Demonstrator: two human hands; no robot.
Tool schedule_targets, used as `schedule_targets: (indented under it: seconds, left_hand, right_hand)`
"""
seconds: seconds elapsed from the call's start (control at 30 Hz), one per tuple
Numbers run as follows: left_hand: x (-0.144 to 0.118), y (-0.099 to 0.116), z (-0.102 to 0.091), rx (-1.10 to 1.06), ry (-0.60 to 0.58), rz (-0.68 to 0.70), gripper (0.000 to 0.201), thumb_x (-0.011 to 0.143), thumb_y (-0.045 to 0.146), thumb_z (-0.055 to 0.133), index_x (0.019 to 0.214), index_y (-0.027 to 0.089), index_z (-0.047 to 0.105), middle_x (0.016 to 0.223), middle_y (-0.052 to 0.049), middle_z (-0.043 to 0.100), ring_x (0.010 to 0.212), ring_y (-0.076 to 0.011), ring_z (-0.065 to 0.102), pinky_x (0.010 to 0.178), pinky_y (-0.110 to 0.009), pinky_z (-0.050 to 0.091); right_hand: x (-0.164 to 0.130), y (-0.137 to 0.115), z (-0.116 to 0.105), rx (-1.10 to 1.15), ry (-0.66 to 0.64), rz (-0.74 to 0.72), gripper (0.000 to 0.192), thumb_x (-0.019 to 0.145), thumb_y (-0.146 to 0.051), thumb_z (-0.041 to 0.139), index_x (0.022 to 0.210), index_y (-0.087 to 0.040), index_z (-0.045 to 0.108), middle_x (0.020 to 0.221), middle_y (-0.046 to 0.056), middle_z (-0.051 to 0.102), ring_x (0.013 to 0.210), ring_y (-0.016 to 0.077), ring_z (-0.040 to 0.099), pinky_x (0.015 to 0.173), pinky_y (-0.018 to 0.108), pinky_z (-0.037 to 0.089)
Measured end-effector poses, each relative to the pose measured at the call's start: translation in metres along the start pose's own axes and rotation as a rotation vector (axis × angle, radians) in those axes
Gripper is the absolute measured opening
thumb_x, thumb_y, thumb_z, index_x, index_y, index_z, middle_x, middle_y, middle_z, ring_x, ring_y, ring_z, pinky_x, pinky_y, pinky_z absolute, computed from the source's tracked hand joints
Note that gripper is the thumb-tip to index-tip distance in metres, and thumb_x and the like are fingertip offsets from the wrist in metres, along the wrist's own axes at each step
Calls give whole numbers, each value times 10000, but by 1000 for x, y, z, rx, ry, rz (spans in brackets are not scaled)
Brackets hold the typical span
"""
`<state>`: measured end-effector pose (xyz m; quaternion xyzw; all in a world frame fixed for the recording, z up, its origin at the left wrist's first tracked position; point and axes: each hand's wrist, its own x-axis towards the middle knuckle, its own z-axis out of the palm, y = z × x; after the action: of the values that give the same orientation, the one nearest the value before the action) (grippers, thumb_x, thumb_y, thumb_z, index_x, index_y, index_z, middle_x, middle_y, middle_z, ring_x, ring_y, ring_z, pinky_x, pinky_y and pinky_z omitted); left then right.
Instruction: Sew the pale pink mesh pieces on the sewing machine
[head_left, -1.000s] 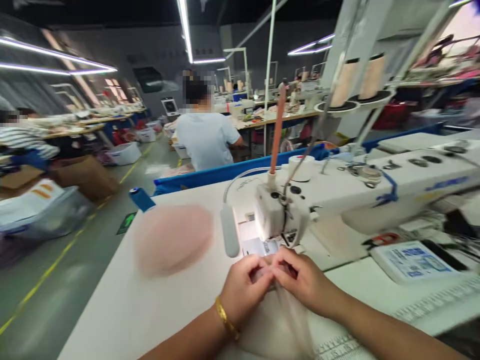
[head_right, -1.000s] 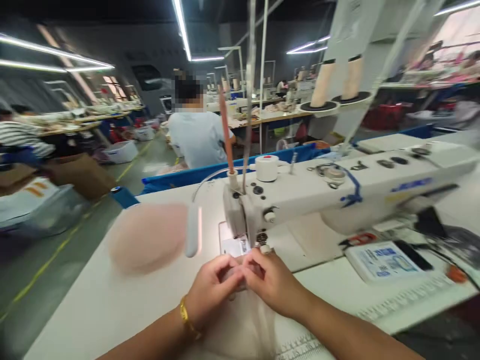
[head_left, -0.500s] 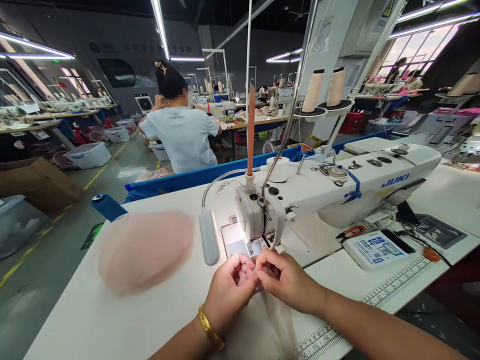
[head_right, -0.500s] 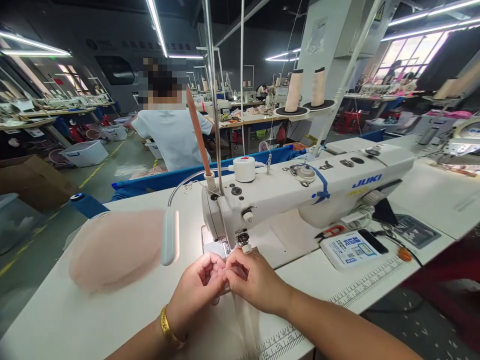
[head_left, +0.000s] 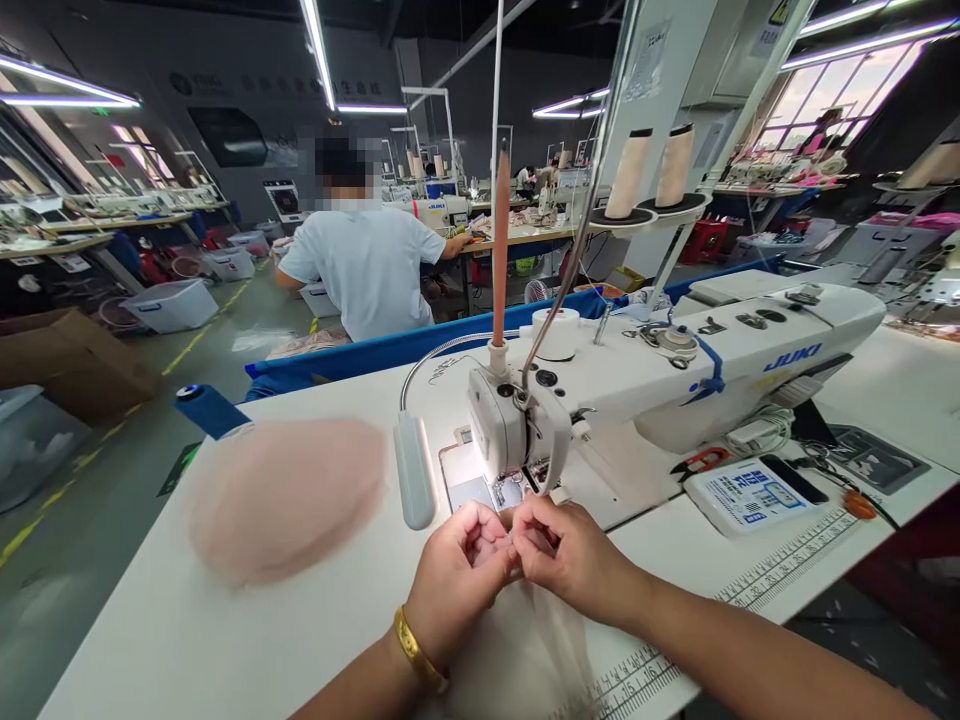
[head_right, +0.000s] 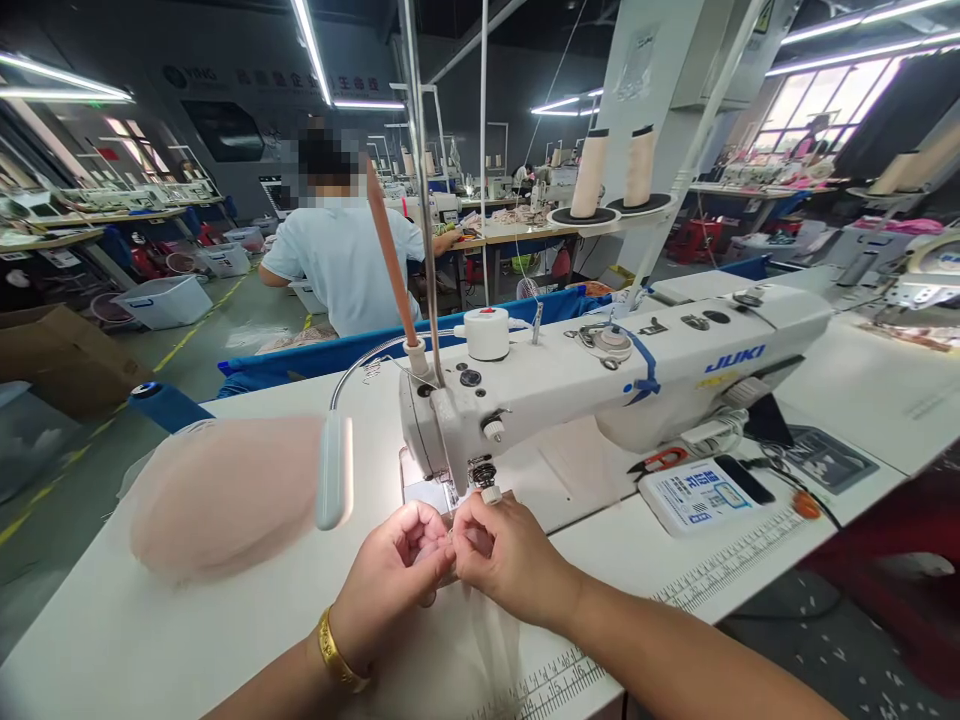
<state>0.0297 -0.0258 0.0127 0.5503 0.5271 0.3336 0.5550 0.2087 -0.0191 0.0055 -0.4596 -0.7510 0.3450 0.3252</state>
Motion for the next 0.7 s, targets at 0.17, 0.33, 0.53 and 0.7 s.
schedule_targets:
  seconds: [0.17, 0.33, 0.53, 0.7]
  left_hand:
    - [3, -4, 1, 303, 77, 110, 160, 805, 336, 608, 811, 248, 475, 636, 48, 542, 557, -153, 485, 544, -271, 392]
    - [8, -13, -1, 693, 212, 448, 83, 824, 209, 590, 846, 233, 513, 785, -13, 625, 740, -217, 565, 650, -315, 439]
    - [7, -13, -3, 946, 293, 817, 263, 962, 123, 496, 792, 223, 670, 907, -46, 667, 810, -214, 557, 724, -327, 449]
    - [2, -14, -5, 1037, 234, 912, 300, 1007, 91, 482, 805, 200, 675, 823, -21, 698, 761, -197, 562, 746, -361, 446]
  right_hand:
    - [4, 1, 2, -137, 3, 10, 140, 865, -125, 547, 774, -224, 511, 636, -59, 533, 622, 145, 487, 671, 283, 368]
    - [10, 2, 5, -323, 0, 34, 179, 864, -73, 540, 763, -219, 516, 623, -41, 583, 658, 171, 535, 711, 308, 378]
    - [12, 7, 6, -391, 77, 42, 145, 869, -93, 566, 801, -220, 554, 708, -8, 621, 782, 213, 574, 739, 320, 423]
    - [7, 18, 5, -450, 87, -62, 82, 950, -135, 562, 925, -202, 602, 879, 48, 658, 872, 241, 578, 769, 339, 456]
